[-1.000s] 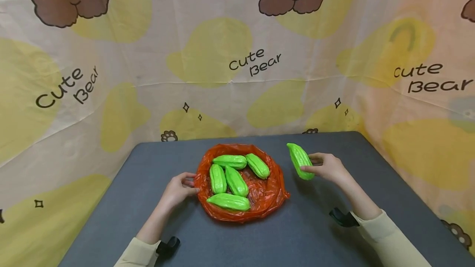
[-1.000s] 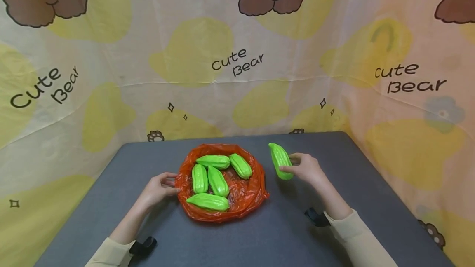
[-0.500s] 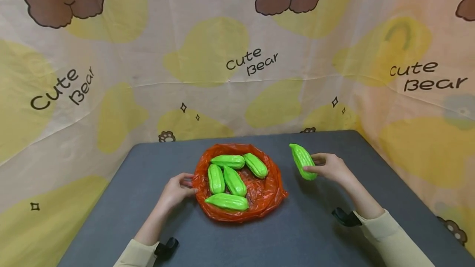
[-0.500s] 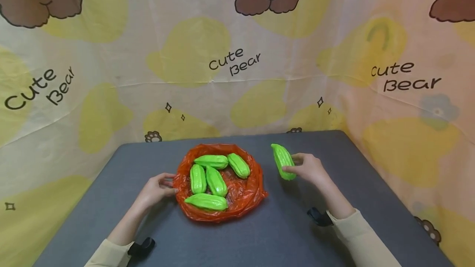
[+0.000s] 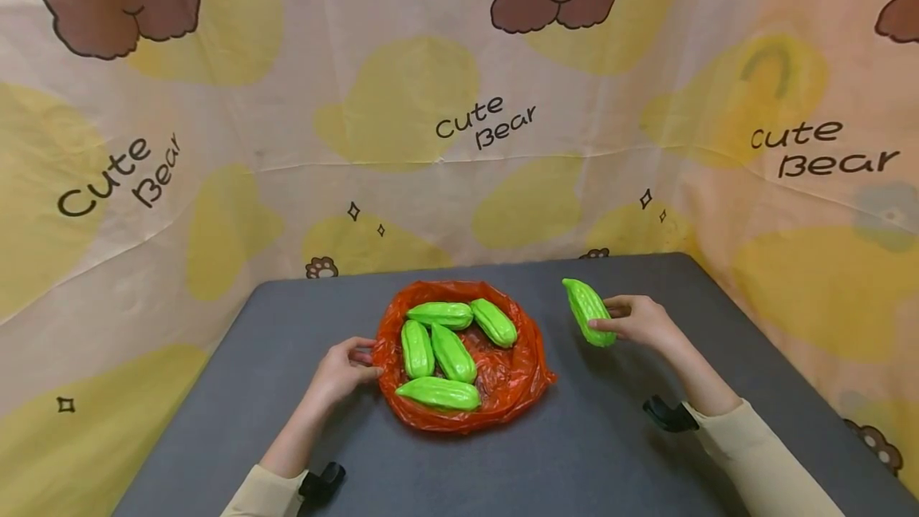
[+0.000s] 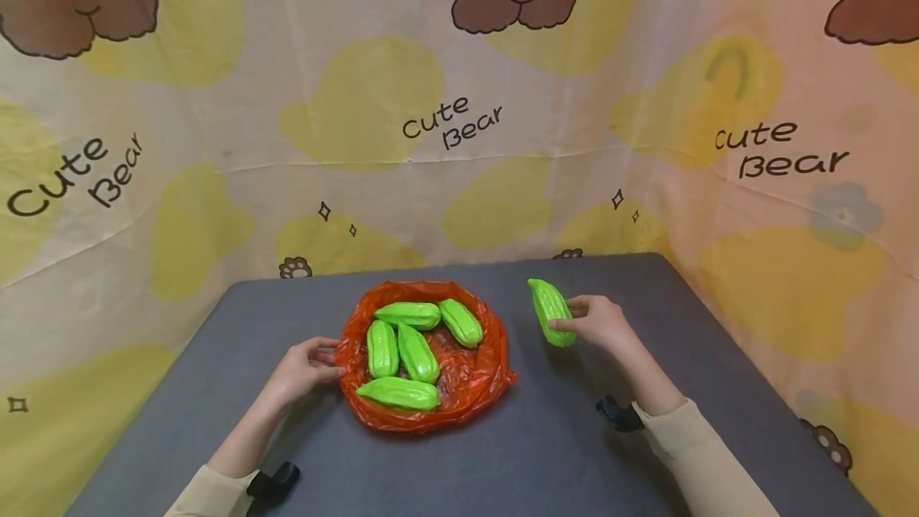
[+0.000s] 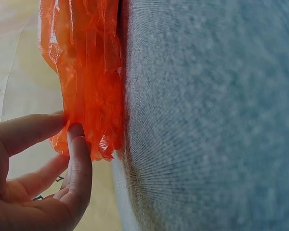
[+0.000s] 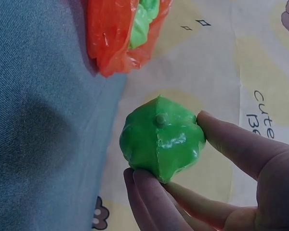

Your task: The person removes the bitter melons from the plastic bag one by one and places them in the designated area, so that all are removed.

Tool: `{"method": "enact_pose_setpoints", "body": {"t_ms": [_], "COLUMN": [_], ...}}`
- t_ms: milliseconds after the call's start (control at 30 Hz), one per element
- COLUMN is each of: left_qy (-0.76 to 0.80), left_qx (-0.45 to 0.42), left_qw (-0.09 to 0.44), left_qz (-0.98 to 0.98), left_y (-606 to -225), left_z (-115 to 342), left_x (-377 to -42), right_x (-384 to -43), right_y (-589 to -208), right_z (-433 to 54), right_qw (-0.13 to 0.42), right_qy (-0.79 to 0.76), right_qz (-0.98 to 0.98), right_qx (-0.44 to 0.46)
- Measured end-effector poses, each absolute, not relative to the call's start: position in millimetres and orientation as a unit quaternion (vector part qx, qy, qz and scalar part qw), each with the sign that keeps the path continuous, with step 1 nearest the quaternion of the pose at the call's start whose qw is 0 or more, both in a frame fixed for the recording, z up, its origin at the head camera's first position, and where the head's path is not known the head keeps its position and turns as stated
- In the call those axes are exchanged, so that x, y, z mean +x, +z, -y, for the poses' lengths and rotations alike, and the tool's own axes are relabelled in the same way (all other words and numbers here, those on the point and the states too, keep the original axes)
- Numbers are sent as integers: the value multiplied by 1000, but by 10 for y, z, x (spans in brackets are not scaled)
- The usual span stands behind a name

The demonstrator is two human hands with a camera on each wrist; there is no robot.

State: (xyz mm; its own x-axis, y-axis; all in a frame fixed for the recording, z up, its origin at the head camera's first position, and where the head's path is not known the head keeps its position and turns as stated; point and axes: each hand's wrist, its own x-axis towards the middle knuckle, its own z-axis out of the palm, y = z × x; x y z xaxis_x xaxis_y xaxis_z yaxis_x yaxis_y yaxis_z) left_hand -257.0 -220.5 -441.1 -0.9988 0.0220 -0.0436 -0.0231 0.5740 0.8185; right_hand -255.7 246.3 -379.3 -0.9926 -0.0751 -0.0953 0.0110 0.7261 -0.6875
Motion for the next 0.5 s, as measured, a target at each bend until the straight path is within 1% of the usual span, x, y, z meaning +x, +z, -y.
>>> {"method": "enact_pose_setpoints", "body": {"t_ms": [500], "left_qy": [471], "left_qx": [-5], "left_qw": [26], "left_qz": [-881], "left_y": [-4376], "left_z": [2203], "left_x": [-2541], "right_x": [-2700], "right_y": [-3829], "right_z": [-2470], "right_qw": [71], "right_qy": [-374], "right_qz": [-925], "right_qx": [-5]}}
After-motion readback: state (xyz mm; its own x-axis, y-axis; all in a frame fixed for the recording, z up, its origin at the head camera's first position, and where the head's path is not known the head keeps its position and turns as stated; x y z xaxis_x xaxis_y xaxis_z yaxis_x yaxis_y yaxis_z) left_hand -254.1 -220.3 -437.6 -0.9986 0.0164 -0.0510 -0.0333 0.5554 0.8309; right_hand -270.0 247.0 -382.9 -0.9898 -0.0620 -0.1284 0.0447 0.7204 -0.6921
